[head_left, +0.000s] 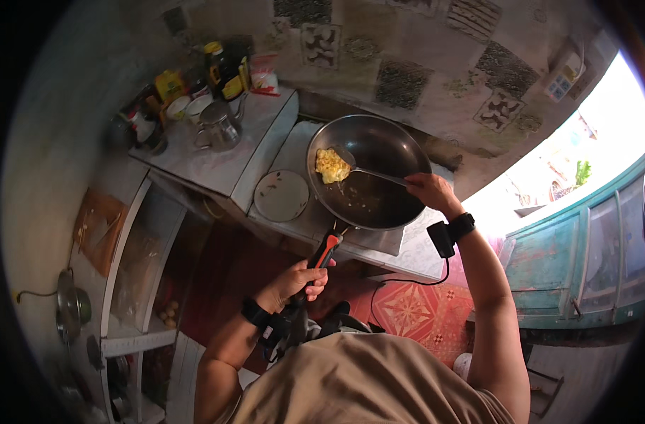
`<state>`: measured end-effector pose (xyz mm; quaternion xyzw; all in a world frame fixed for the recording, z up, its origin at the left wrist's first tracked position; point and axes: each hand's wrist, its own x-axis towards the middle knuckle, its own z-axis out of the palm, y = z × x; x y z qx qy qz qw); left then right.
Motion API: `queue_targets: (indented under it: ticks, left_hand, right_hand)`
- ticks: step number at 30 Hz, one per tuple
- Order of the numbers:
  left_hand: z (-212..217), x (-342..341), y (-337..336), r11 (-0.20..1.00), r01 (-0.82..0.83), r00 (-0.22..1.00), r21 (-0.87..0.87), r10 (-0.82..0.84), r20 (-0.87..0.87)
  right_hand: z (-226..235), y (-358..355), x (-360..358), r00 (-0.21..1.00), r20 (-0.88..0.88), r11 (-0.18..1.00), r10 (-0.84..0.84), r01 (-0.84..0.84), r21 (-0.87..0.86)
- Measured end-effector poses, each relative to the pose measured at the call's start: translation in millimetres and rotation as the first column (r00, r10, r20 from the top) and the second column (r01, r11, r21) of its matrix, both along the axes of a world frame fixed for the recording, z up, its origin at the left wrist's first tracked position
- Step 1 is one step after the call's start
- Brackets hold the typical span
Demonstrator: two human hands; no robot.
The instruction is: The person cooks scrambled eggs in a wok, transfers them to a plate, and then washes the wok and a metal bowl at an outdoor sink.
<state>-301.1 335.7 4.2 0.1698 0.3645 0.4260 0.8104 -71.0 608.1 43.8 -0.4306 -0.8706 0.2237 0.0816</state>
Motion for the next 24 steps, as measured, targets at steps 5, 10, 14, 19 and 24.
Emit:
queue_targets:
  ticks: [5,10,14,19,24]
  left_hand:
    - [6,-1,-54,0.994,-0.111,0.994,-0.011,0.111,0.007]
    - [8,-14,-119,0.974,-0.228,0.972,-0.008,0.228,0.054]
    - [11,-29,-184,0.958,-0.286,0.958,-0.034,0.287,0.026]
    - [20,-39,-276,0.926,-0.362,0.932,-0.107,0.361,-0.028]
    - [33,-40,-346,0.83,-0.46,0.884,-0.316,0.397,-0.246]
  right_hand:
    - [4,-42,-27,0.999,-0.016,0.995,0.048,-0.049,-0.085]
    - [12,-86,-59,0.985,-0.065,0.986,0.158,-0.161,-0.041]
    - [25,-113,-76,0.99,-0.059,0.987,0.131,-0.136,-0.088]
    - [32,-131,-89,0.995,-0.076,0.993,0.065,-0.072,-0.094]
    - [-9,-138,-112,1.0,-0.018,0.985,0.009,-0.006,0.174]
